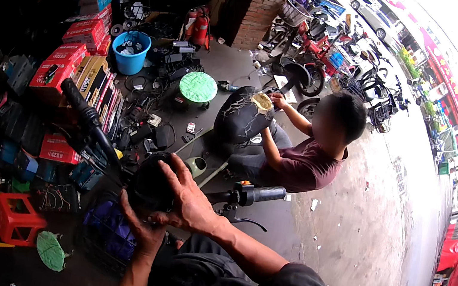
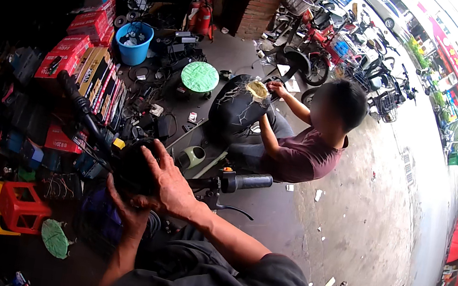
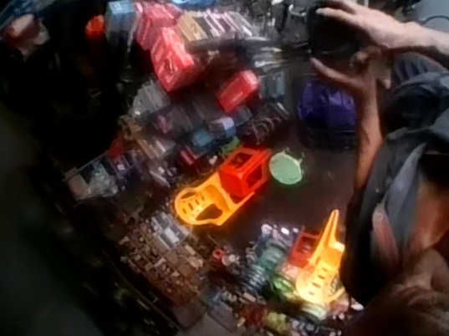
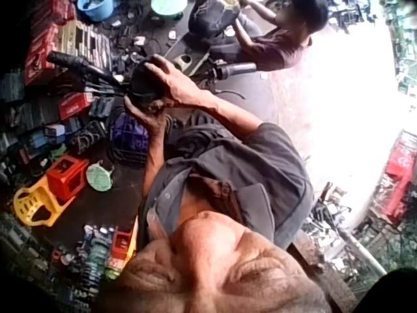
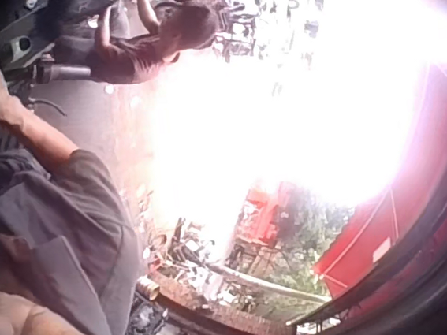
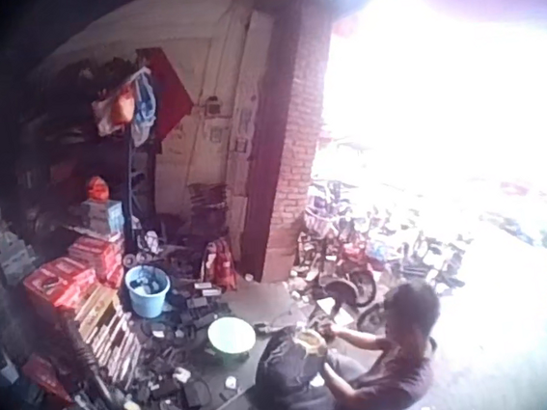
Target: The person works on the wiring inside a motorcycle headlamp housing by hand, connects a new headlamp unit, and fits the assembly back onto the handlebar bracket.
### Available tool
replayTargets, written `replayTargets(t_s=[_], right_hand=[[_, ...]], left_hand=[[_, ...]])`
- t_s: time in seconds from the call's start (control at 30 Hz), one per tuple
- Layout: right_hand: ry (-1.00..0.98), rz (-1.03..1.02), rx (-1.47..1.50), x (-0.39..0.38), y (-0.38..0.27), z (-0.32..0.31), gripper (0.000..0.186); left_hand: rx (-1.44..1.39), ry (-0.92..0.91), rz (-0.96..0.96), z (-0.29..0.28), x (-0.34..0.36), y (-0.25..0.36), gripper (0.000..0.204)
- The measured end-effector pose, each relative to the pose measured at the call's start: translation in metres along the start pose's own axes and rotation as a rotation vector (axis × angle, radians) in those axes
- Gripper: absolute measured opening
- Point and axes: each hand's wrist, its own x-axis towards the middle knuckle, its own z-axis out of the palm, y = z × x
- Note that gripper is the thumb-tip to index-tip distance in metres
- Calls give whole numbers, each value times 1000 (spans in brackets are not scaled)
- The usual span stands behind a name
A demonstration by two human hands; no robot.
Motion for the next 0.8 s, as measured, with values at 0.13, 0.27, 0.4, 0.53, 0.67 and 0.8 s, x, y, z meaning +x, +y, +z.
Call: replayTargets(t_s=[0.13, 0.27, 0.4, 0.53, 0.67, 0.8], right_hand=[[-3, 6, 20, -1, -3, -2, 113], [3, 15, 57, -1, -5, -5, 114], [10, 19, 38, -3, -3, -2, 115], [-42, 59, 91, -2, -8, -10, 116], [16, 27, 96, -5, -3, -1, 117], [40, 27, 4, -7, 0, -1, 112]], left_hand=[[-50, -6, -37, -2, 2, 0, 117], [112, -8, 141, -4, 12, 10, 107], [0, 29, 103, 1, 12, 13, 100], [107, 14, 58, -3, 8, -2, 101], [68, 19, 55, 0, 10, 8, 98], [48, 26, -6, -2, 8, 1, 101]])
